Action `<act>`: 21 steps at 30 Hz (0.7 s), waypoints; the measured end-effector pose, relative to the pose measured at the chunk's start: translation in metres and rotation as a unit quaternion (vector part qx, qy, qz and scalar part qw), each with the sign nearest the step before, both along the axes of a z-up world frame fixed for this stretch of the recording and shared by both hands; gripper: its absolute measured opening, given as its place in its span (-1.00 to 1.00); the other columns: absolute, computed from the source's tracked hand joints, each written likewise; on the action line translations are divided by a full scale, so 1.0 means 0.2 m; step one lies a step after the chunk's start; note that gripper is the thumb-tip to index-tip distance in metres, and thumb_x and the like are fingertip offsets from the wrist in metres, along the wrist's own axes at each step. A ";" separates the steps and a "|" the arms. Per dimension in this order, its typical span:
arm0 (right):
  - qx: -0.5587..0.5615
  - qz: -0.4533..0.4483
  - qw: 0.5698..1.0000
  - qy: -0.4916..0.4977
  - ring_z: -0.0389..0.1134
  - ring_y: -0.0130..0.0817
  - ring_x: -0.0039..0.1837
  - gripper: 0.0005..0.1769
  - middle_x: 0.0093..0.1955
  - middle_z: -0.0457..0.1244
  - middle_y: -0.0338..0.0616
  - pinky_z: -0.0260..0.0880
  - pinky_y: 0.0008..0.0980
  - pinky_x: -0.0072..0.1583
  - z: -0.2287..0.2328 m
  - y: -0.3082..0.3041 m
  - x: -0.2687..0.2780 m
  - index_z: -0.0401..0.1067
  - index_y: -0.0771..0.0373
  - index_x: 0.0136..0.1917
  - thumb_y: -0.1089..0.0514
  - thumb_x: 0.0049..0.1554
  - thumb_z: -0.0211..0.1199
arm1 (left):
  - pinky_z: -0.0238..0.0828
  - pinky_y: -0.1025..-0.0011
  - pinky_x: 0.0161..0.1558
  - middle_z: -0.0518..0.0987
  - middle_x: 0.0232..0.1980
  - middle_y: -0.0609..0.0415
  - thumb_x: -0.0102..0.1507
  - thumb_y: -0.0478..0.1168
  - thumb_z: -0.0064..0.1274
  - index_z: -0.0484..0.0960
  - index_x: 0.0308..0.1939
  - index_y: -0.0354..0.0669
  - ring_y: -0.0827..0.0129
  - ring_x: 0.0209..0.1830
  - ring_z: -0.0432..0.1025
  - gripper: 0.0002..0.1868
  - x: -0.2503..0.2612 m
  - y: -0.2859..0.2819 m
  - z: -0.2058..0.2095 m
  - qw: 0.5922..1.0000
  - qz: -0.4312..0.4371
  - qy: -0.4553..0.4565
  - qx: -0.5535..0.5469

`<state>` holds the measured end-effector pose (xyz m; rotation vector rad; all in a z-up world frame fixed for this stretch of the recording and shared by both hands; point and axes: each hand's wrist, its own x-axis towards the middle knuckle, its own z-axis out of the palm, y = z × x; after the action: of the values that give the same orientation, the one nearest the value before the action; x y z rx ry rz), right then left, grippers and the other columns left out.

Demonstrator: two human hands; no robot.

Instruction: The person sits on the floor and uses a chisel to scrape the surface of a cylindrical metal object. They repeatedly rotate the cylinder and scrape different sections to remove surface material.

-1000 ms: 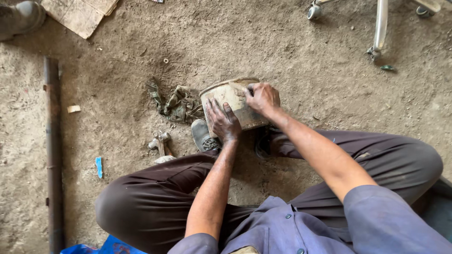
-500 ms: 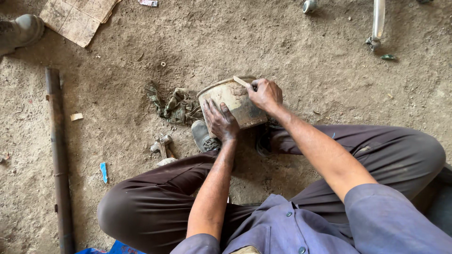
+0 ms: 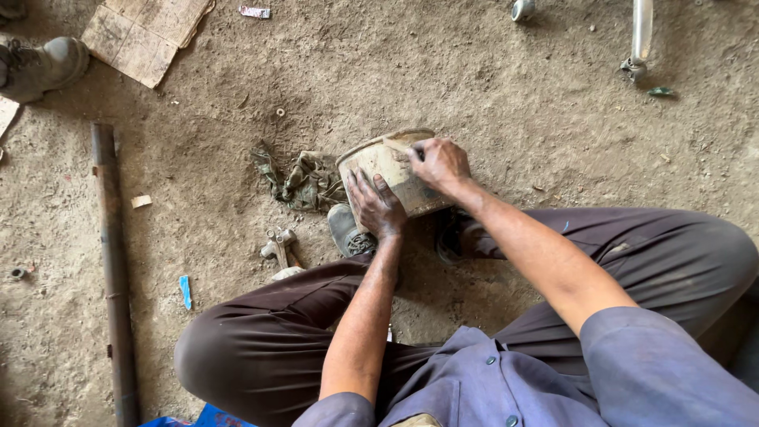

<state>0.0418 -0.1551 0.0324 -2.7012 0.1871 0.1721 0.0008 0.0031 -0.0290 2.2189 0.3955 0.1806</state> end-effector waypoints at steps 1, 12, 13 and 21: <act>0.005 -0.024 1.000 0.007 -0.09 -0.57 -0.54 -0.63 -0.51 0.14 -0.40 -0.09 -0.48 -0.53 -0.01 -0.02 -0.01 0.59 0.02 0.16 -0.16 0.31 0.11 | 0.44 0.19 0.25 0.11 0.64 -0.20 0.38 0.40 -0.67 0.24 0.52 -0.20 -0.02 0.52 0.25 -0.08 0.00 0.00 -0.01 1.000 0.002 0.004 -0.002; -0.025 -0.020 0.999 -0.014 -0.08 -0.56 -0.54 -0.62 -0.51 0.15 -0.38 -0.05 -0.44 -0.53 -0.04 -0.18 -0.04 0.62 0.10 0.01 -0.15 0.33 0.12 | 0.32 0.13 0.36 0.14 0.63 -0.20 0.39 0.42 -0.63 0.25 0.52 -0.21 -0.06 0.54 0.22 -0.07 -0.01 -0.01 0.05 1.000 0.000 -0.005 0.009; -0.005 -0.040 0.999 0.026 -0.08 -0.56 -0.54 -0.66 -0.52 0.15 -0.38 -0.05 -0.45 -0.52 -0.03 -0.16 -0.01 0.60 0.05 0.03 -0.15 0.28 0.14 | 0.28 0.11 0.41 0.15 0.63 -0.20 0.41 0.42 -0.63 0.26 0.52 -0.22 -0.07 0.55 0.21 -0.08 -0.01 -0.01 0.06 1.000 -0.001 -0.012 0.020; 0.039 -0.067 0.964 0.254 -0.09 -0.59 -0.43 -0.60 -0.42 0.14 -0.39 -0.07 -0.50 -0.37 0.19 -0.33 0.14 0.67 0.11 0.03 -0.18 0.27 0.19 | 0.25 0.08 0.44 0.16 0.62 -0.23 0.43 0.40 -0.62 0.26 0.53 -0.22 -0.10 0.57 0.18 -0.10 -0.02 -0.01 0.05 0.999 -0.003 -0.025 0.040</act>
<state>0.0694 -0.2204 0.0713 -2.5026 0.4995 0.8127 -0.0030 0.0008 -0.0199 2.2885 0.3596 0.2517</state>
